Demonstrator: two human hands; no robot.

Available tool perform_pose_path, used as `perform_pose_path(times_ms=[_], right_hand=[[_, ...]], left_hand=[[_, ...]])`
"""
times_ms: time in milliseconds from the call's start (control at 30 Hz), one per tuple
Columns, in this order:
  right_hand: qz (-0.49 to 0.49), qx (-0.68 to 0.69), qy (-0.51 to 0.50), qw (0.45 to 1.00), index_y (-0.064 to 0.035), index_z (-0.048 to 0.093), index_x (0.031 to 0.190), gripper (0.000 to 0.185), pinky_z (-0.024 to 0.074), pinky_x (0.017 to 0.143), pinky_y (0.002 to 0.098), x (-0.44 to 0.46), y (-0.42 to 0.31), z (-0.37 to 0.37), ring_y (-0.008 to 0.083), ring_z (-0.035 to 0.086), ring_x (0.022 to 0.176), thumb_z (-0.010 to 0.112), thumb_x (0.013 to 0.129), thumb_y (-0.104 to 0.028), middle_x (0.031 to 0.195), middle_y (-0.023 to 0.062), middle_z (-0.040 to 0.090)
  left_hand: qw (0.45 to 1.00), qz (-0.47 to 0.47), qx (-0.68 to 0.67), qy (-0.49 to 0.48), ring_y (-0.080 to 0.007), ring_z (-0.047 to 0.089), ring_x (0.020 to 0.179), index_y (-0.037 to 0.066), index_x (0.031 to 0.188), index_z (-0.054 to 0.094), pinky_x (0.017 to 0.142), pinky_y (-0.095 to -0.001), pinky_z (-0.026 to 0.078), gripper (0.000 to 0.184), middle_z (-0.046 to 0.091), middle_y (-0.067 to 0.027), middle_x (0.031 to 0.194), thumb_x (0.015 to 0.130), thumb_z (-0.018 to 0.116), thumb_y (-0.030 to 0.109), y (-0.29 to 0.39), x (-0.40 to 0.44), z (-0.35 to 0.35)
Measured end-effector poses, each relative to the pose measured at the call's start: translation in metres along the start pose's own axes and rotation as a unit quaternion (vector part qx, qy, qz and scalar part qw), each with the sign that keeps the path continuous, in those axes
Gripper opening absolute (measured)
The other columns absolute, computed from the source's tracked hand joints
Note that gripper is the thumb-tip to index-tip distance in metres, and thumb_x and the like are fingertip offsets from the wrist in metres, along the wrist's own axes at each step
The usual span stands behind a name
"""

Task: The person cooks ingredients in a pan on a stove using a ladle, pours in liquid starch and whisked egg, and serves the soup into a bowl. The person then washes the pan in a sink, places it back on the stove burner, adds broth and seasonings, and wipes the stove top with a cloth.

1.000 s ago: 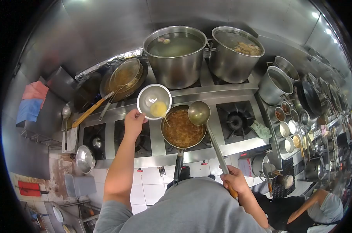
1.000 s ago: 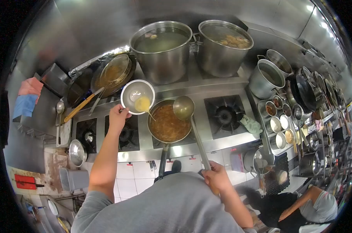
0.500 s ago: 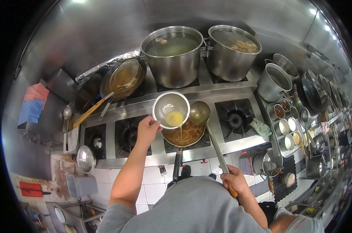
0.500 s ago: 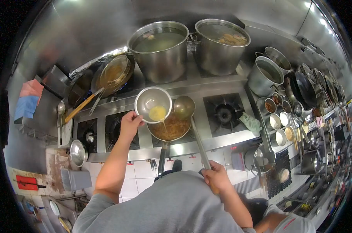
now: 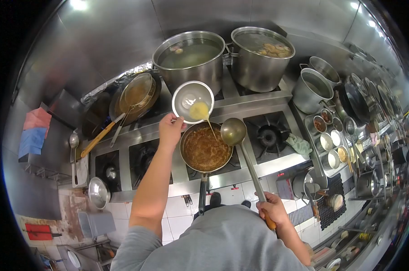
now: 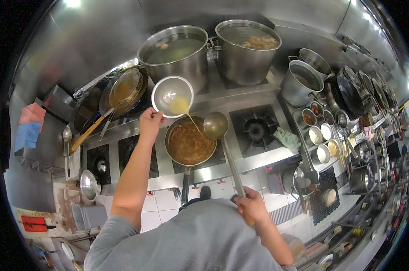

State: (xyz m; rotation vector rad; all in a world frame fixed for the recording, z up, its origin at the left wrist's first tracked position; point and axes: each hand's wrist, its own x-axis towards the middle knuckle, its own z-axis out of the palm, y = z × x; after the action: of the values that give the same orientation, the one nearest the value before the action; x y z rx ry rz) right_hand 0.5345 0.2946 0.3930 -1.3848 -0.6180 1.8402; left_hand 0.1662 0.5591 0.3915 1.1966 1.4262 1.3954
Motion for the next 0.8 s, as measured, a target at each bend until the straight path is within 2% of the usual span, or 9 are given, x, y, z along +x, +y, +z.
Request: perform_pose_path(times_ms=[167,467,567,800], right_hand=[[0.010,-0.004,-0.006,1.000,0.0095,0.055,0.127,0.044,0.0403,0.050,0.0247,0.004,-0.001,0.001,0.0135,0.053,0.052,0.060,0.084,0.002,0.074,0.0079,0.059],[0.013,-0.011,-0.022,1.000,0.0094,0.056,0.125,0.042,0.0404,0.049,0.0245,0.012,-0.005,0.005,0.0133,0.053,0.052,0.061,0.084,0.003,0.075,0.0075,0.059],[0.024,-0.025,-0.022,0.999,0.0092,0.056,0.125,0.042,0.0405,0.049,0.0244,0.013,-0.009,0.008,0.0132,0.052,0.052,0.061,0.084,0.003,0.075,0.0073,0.059],[0.025,-0.022,-0.025,0.999,0.0087,0.056,0.126,0.042,0.0401,0.049,0.0249,0.014,-0.009,0.007,0.0132,0.052,0.052,0.061,0.084,0.003,0.075,0.0075,0.060]], left_hand=[[0.997,0.048,0.057,0.026,-0.0137,0.069,0.069,-0.002,0.087,0.061,0.066,-0.0270,0.057,0.010,0.071,-0.0098,0.081,0.094,0.065,0.003,0.000,0.011,-0.030],[0.990,0.016,0.137,0.030,-0.0127,0.068,0.071,-0.001,0.086,0.060,0.068,-0.0273,0.058,0.011,0.069,-0.0085,0.084,0.095,0.064,0.004,0.003,-0.032,-0.079],[0.993,-0.007,0.116,0.026,-0.0127,0.068,0.071,-0.002,0.088,0.061,0.068,-0.0273,0.058,0.010,0.070,-0.0090,0.085,0.095,0.064,0.004,-0.006,-0.046,-0.084],[0.997,-0.063,-0.040,0.003,-0.0138,0.068,0.076,-0.002,0.091,0.062,0.073,-0.0290,0.061,0.007,0.067,-0.0078,0.085,0.095,0.064,0.004,-0.010,-0.061,-0.054]])
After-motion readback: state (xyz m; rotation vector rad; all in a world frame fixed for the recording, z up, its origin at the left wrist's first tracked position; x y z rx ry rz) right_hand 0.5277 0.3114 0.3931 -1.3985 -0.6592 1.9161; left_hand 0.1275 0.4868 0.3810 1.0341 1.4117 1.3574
